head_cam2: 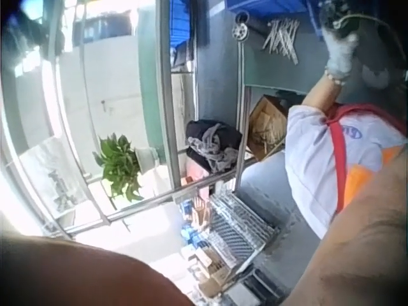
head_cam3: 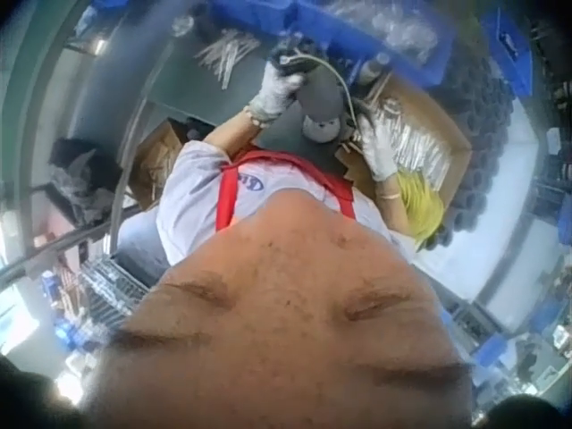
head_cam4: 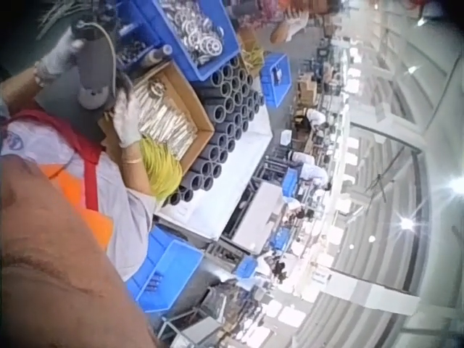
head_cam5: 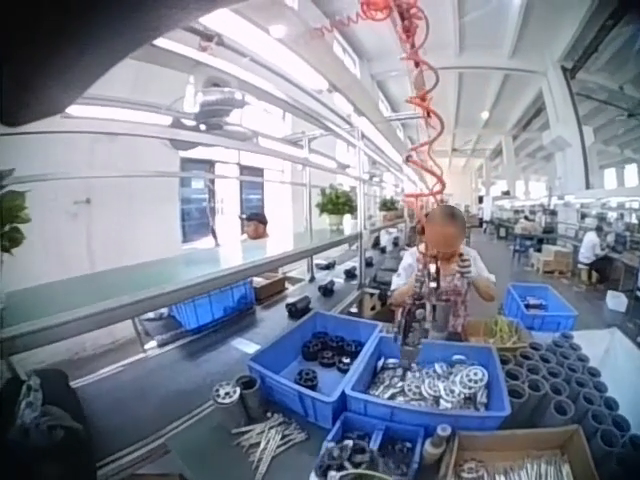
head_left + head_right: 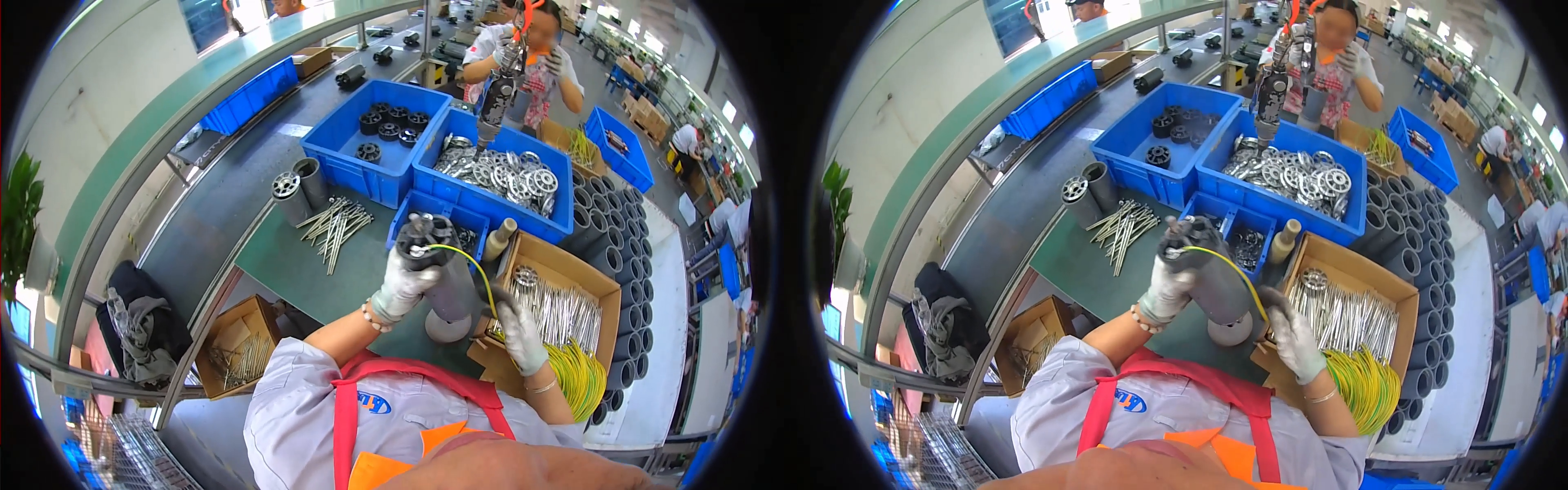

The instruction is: The person assembles electric motor components by inserting motor rotors into motor housings, then securing end caps with screws using a pneumatic screwdriver.

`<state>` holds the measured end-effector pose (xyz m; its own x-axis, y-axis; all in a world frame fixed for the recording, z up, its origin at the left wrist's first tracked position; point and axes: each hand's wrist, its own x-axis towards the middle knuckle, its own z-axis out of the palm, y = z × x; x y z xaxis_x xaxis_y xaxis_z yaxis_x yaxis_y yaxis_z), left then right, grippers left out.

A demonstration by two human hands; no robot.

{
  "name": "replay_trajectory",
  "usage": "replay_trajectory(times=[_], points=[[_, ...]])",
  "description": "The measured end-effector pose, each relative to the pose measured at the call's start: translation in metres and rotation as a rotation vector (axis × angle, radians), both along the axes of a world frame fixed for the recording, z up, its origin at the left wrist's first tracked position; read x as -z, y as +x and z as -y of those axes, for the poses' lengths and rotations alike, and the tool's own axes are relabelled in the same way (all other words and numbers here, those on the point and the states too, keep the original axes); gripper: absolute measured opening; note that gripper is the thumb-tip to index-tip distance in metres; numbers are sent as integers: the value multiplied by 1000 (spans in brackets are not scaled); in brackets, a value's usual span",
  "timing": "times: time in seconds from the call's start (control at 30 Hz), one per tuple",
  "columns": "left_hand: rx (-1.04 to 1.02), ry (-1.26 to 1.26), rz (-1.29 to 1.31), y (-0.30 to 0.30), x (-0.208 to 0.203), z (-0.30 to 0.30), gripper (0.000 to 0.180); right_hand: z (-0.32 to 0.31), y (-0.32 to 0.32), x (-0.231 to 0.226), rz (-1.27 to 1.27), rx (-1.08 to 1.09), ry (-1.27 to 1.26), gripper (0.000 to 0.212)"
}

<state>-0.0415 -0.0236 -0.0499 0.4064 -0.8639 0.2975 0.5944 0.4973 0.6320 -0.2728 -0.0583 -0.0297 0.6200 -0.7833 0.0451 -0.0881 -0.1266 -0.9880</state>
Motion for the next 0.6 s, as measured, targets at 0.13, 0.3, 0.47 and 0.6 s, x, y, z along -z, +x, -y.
replay_trajectory(times=[0.13, 0.3, 0.47, 0.6], points=[[146, -51, -25, 28, -18, -29, 96, -7, 23, -19, -153, -300, 236, 38], [85, 34, -154, 47, -10, -80, 91, -4, 64, -12, -319, -697, 211, 32], [-264, 138, -121, 77, 11, -125, 67, -29, 116, -1, -473, -510, -749, 26], [-448, 341, -5, 141, -18, -146, 36, -32, 142, -11, -265, -552, -715, 45]])
